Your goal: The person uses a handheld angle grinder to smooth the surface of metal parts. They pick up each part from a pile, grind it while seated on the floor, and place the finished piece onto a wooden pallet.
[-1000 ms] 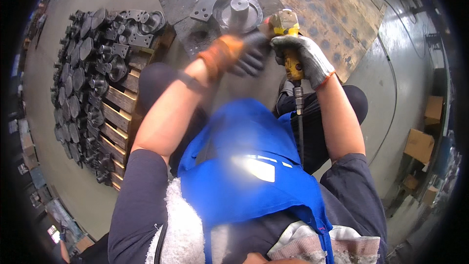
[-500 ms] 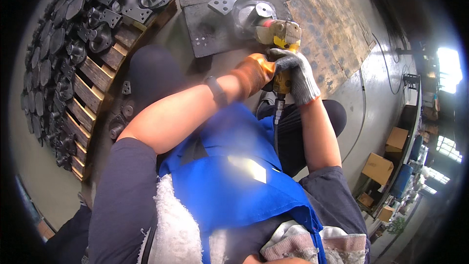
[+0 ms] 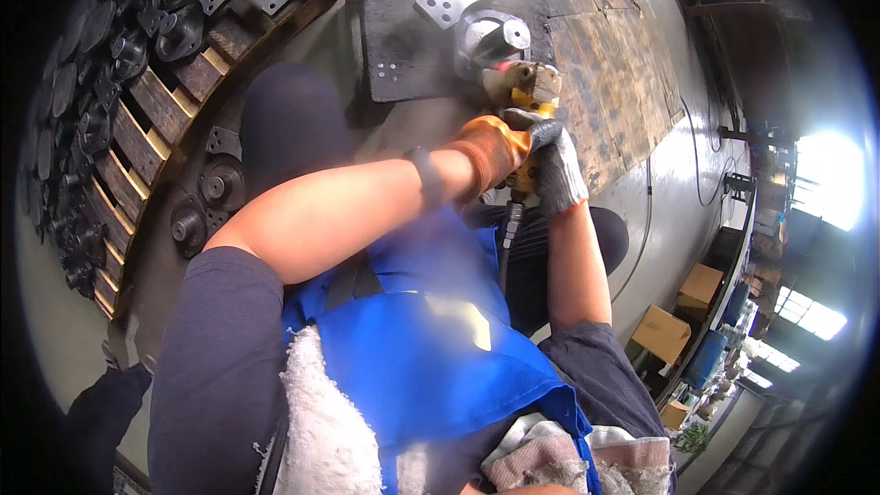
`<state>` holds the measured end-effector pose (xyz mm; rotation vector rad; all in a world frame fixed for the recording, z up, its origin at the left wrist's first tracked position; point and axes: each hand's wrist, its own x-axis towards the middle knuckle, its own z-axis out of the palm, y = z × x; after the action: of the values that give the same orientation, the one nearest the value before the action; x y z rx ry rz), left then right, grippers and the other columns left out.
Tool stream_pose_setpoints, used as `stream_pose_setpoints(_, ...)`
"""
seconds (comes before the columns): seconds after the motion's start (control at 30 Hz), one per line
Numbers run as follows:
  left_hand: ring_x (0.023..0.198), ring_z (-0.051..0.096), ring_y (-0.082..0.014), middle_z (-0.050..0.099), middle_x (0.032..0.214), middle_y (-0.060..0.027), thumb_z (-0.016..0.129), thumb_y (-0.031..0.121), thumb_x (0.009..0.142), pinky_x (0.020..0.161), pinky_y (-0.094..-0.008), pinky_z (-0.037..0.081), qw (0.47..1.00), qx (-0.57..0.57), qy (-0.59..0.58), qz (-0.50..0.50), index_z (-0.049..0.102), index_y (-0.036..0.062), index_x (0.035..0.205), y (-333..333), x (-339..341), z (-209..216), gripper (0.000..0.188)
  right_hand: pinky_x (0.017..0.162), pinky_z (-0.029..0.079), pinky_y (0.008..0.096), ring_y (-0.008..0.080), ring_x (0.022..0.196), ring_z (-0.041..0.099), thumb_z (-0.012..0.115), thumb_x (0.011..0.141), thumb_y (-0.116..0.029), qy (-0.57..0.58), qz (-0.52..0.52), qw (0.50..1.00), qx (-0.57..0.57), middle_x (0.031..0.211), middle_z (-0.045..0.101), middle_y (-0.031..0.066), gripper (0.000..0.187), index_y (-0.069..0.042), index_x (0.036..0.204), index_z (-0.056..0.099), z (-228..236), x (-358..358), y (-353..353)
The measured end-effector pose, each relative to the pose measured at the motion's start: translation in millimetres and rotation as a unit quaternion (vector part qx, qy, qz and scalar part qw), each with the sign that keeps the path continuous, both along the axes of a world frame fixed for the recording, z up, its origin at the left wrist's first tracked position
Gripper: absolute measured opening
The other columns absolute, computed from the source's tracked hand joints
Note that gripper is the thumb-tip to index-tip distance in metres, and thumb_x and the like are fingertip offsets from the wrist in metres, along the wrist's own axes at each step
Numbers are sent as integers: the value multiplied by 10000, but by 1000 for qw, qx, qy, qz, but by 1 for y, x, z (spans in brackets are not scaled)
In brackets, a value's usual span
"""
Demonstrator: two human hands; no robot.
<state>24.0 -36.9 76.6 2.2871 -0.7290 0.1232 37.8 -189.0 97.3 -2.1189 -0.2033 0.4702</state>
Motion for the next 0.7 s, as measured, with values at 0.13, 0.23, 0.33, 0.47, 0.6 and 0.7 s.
stream_pose_setpoints(0.13,1025,662,-266,668,1132,-119,668,389,806,850,-377,530,991,99,91,-27,591,158,1265,5,9,7,520,906,535,345,236,1005,659,512,965,-164,56,-39,997,22,1139,671,139,330,28,1209,625,11,3,18)
stream_pose_setpoints(0.23,1017,661,-280,669,1091,-113,723,353,749,826,-383,527,993,94,72,-16,584,220,1189,-2,-2,2,481,890,540,323,214,1010,657,505,962,-116,135,-103,961,220,1138,674,129,305,29,1197,636,13,-9,17)
stream_pose_setpoints(0.33,978,673,-278,686,1045,-114,728,290,756,817,-386,526,992,-30,124,9,621,168,1136,-3,1,-10,413,888,538,315,196,1004,655,532,946,-89,133,-110,967,187,1120,682,117,285,24,1180,648,21,-6,27)
stream_pose_setpoints(0.47,991,667,-278,692,1068,-114,713,300,788,827,-383,521,976,-61,209,1,637,108,1122,17,1,18,393,889,534,311,179,987,653,554,927,-59,165,-200,949,180,1107,690,107,279,26,1173,656,8,-3,26)
stream_pose_setpoints(0.6,1028,652,-282,676,1100,-120,647,398,835,844,-381,508,974,-122,187,25,609,115,1176,-1,-3,-4,445,877,538,310,194,964,662,574,912,-25,19,-31,999,39,1088,695,115,281,46,1172,655,40,-6,39)
stream_pose_setpoints(0.7,1077,630,-300,641,1185,-144,595,508,863,897,-407,486,992,-77,84,-47,555,123,1255,30,-17,49,551,815,564,324,199,904,680,610,896,-13,200,-217,932,210,1039,697,129,251,68,1130,653,66,2,37)
